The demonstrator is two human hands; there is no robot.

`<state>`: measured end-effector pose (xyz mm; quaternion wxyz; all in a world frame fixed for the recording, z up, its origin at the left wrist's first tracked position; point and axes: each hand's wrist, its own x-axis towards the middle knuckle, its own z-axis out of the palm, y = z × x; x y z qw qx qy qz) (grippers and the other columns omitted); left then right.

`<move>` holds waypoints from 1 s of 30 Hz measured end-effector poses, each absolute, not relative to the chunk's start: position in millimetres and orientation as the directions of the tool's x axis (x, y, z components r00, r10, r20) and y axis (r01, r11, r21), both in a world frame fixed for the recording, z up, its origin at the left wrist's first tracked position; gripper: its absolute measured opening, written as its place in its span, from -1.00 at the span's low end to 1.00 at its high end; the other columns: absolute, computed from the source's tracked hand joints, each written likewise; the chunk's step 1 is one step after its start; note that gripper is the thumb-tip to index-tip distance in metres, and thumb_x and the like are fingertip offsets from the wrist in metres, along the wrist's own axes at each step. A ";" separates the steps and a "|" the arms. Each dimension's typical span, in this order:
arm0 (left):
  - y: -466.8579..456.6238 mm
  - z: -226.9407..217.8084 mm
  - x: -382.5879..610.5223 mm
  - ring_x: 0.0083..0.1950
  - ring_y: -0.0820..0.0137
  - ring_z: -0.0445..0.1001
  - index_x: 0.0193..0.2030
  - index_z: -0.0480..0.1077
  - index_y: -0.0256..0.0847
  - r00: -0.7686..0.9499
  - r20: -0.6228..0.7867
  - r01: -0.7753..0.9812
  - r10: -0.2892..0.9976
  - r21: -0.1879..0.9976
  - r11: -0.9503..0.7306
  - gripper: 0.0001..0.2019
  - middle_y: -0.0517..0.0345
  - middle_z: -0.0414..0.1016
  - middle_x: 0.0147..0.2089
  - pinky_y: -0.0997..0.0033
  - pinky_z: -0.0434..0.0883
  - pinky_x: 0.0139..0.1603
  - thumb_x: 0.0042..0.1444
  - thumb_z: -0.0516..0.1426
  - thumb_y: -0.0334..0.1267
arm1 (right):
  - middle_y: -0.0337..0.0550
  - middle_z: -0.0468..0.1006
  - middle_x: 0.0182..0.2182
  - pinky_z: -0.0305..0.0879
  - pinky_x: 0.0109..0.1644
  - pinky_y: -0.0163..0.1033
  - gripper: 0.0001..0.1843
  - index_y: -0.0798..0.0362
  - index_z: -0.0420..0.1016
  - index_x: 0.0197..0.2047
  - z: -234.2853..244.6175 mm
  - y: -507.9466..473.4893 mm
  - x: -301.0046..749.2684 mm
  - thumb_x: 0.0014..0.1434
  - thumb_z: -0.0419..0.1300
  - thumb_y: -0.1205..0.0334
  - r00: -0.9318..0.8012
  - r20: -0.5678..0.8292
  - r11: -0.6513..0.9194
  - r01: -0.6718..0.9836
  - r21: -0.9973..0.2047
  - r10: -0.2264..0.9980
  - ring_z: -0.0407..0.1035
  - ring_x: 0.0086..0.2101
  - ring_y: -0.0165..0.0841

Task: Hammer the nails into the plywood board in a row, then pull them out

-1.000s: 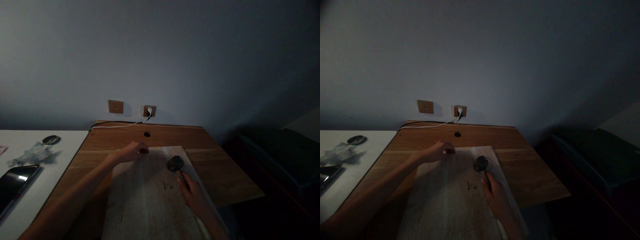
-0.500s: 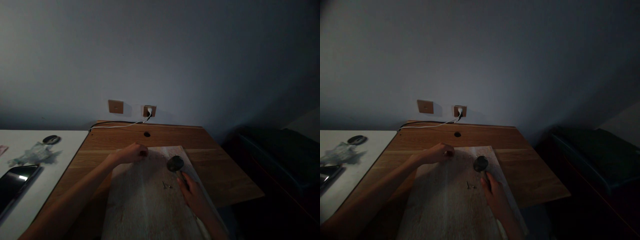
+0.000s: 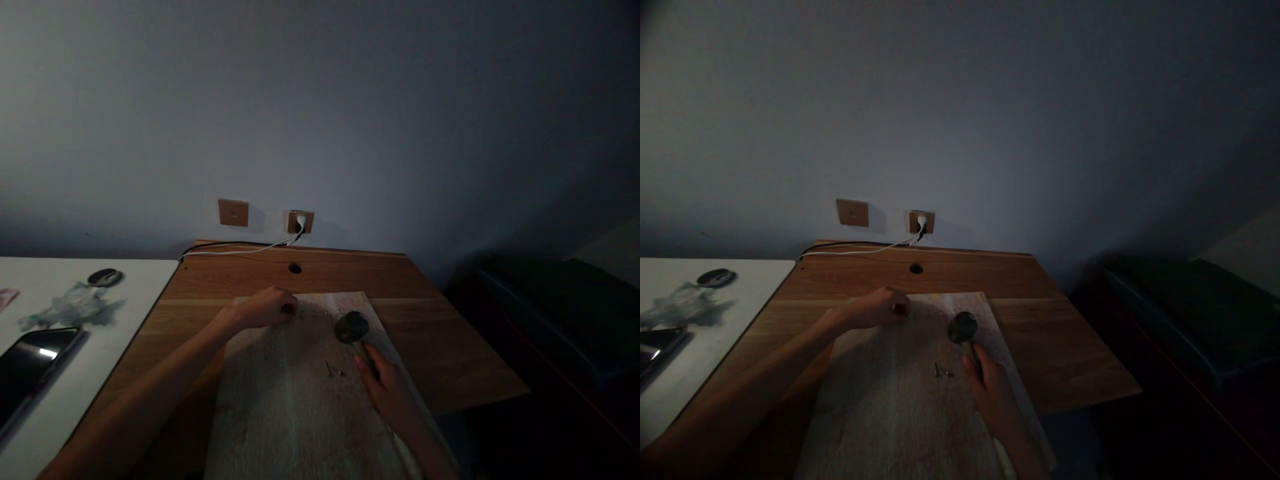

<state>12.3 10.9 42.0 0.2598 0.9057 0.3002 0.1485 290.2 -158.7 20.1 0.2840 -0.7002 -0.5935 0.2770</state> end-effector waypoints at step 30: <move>0.6 3.2 7.4 -0.21 0.36 0.51 -0.21 0.57 -0.20 0.573 0.203 0.530 0.794 0.647 -0.548 -0.87 0.09 0.53 -0.18 0.44 0.40 -0.15 0.10 0.22 -0.35 | -0.37 0.28 -0.68 0.07 -0.61 -0.34 -0.53 0.08 0.51 -0.05 42.9 -150.8 253.9 0.33 0.01 -0.13 0.014 -0.130 -0.114 0.577 -0.808 0.991 0.16 -0.70 -0.43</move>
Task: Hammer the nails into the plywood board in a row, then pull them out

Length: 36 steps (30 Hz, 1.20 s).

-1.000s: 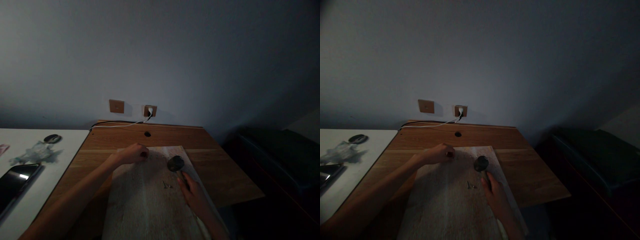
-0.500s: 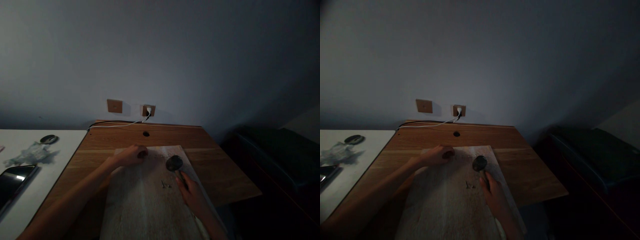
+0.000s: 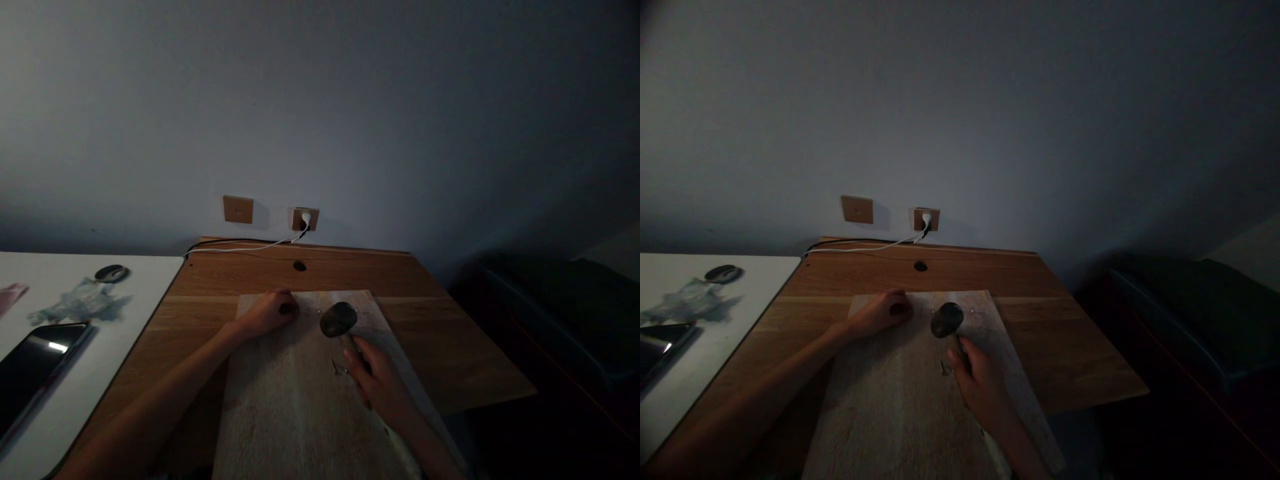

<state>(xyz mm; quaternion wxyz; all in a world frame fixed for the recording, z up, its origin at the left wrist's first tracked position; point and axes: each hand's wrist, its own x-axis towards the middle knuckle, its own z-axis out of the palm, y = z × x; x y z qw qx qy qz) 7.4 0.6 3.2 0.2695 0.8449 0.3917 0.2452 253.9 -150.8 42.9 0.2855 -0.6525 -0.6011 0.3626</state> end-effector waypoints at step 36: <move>1.1 -2.6 4.1 -0.25 0.35 0.50 -0.27 0.55 -0.23 0.564 0.266 0.468 0.782 0.677 -0.568 -0.87 0.09 0.55 -0.23 0.43 0.34 -0.22 0.02 0.21 -0.43 | 0.07 0.65 -0.18 0.30 -0.16 -0.14 -0.58 0.10 0.48 0.14 52.1 -122.5 202.5 0.41 -0.03 0.09 -0.118 -0.028 0.085 0.844 -0.530 0.993 0.54 -0.17 -0.09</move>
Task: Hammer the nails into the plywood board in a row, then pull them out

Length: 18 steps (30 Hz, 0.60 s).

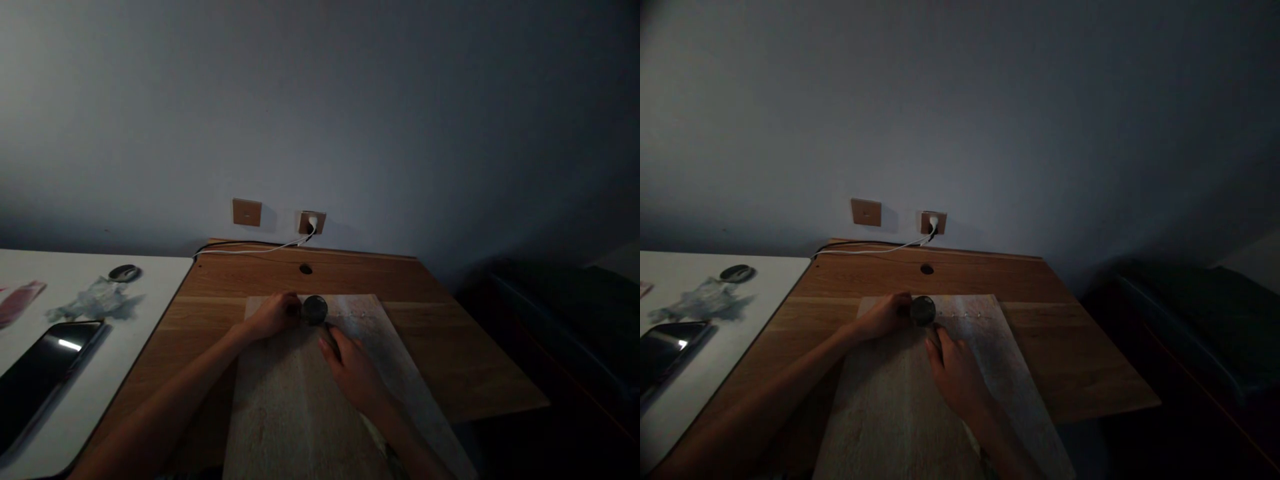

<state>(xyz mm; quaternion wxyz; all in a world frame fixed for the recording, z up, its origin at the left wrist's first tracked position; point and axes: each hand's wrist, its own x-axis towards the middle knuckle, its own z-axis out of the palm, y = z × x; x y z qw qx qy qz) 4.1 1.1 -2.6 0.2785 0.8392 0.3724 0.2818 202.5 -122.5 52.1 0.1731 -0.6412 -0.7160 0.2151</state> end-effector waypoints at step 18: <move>-5.6 9.2 5.7 -0.19 0.32 0.52 -0.21 0.55 -0.18 0.563 0.199 0.551 0.802 0.632 -0.544 -0.83 0.09 0.52 -0.16 0.40 0.40 -0.13 0.06 0.18 -0.40 | -0.06 0.62 -0.39 0.36 -0.25 -0.18 -0.55 0.10 0.55 0.03 51.7 -136.1 234.8 0.37 -0.01 -0.02 -0.032 0.000 0.025 0.782 -0.623 0.999 0.52 -0.33 -0.16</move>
